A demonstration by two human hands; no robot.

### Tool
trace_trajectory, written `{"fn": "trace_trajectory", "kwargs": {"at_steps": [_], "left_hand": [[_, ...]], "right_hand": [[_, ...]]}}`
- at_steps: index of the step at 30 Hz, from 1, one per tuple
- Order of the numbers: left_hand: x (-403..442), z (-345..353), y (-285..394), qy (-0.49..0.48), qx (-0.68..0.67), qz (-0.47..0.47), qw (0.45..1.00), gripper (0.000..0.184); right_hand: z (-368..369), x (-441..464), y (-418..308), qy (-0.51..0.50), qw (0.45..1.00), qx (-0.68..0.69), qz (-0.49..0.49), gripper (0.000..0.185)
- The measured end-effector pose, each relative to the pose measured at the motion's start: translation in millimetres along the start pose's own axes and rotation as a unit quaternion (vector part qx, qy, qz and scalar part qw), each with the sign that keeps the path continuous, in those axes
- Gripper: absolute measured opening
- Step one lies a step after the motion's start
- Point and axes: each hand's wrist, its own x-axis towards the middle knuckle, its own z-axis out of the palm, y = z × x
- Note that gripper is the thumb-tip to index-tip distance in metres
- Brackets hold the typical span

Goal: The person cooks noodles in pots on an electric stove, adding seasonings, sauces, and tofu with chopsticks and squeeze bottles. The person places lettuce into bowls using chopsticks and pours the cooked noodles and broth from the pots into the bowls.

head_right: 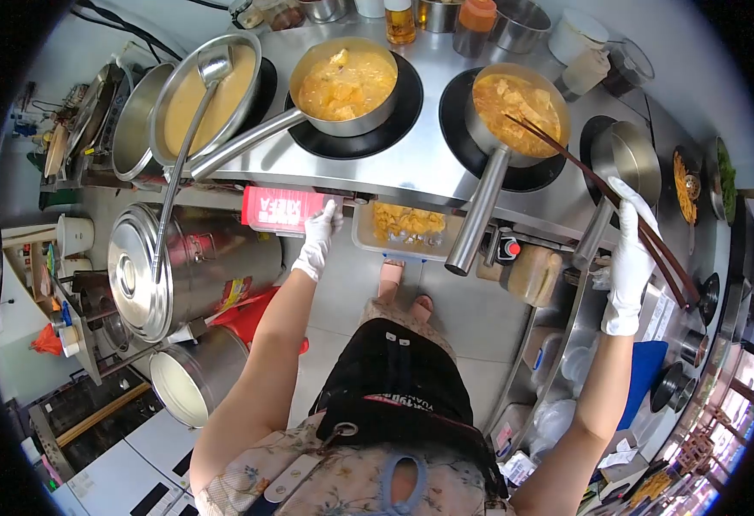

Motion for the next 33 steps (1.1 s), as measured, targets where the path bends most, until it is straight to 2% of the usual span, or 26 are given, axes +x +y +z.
{"fn": "trace_trajectory", "kwargs": {"at_steps": [4, 8, 10, 12, 14, 16, 17, 18, 20, 22, 24, 29, 32, 33], "left_hand": [[30, 12, -12, -0.035, -0.021, 0.008, 0.999, 0.025], [44, 24, -20, -0.001, 0.003, 0.033, 0.999, 0.026], [51, 21, -27, 0.007, -0.018, 0.031, 0.999, 0.022], [51, 21, -28, 0.002, -0.036, 0.049, 0.998, 0.022], [48, 15, -26, 0.019, 0.028, 0.041, 0.999, 0.023], [62, -1, -47, 0.04, 0.073, 0.074, 0.994, 0.027], [49, -4, -47, 0.037, 0.159, 0.072, 0.984, 0.028], [36, -6, -50, 0.033, 0.244, 0.068, 0.967, 0.029], [24, -15, -73, -0.011, 0.239, 0.033, 0.97, 0.029], [3, -25, -81, -0.09, 0.251, -0.05, 0.963, 0.028], [-15, -36, -96, -0.092, 0.192, -0.105, 0.971, 0.028], [-32, -66, -109, -0.097, 0.248, -0.163, 0.95, 0.031], [-27, -73, -110, -0.116, 0.263, -0.169, 0.943, 0.03], [-25, -73, -110, -0.115, 0.258, -0.172, 0.944, 0.029]], "right_hand": [[-9, -11, -5, 0.017, 1.0, 0.002, 0.015, 0.026], [-14, -19, -22, 0.043, 0.999, -0.028, -0.01, 0.03], [-13, -21, -29, 0.08, 0.996, 0.032, -0.038, 0.034], [5, -15, -53, 0.076, 0.994, 0.05, -0.055, 0.036], [41, -7, -80, 0.0, 0.994, 0.103, -0.047, 0.033], [94, 9, -93, -0.057, 0.992, 0.106, -0.046, 0.027], [120, 20, -104, -0.105, 0.982, 0.15, -0.051, 0.02], [153, 33, -97, -0.13, 0.97, 0.177, -0.101, 0.019], [206, 53, -91, -0.164, 0.954, 0.23, -0.097, 0.019], [243, 62, -81, -0.176, 0.951, 0.243, -0.071, 0.022], [260, 65, -68, -0.194, 0.947, 0.252, -0.052, 0.019], [227, 58, -64, -0.194, 0.94, 0.277, -0.035, 0.017], [159, 53, -75, -0.141, 0.967, 0.214, 0.005, 0.019], [129, 48, -77, -0.1, 0.982, 0.152, -0.058, 0.021]]}}
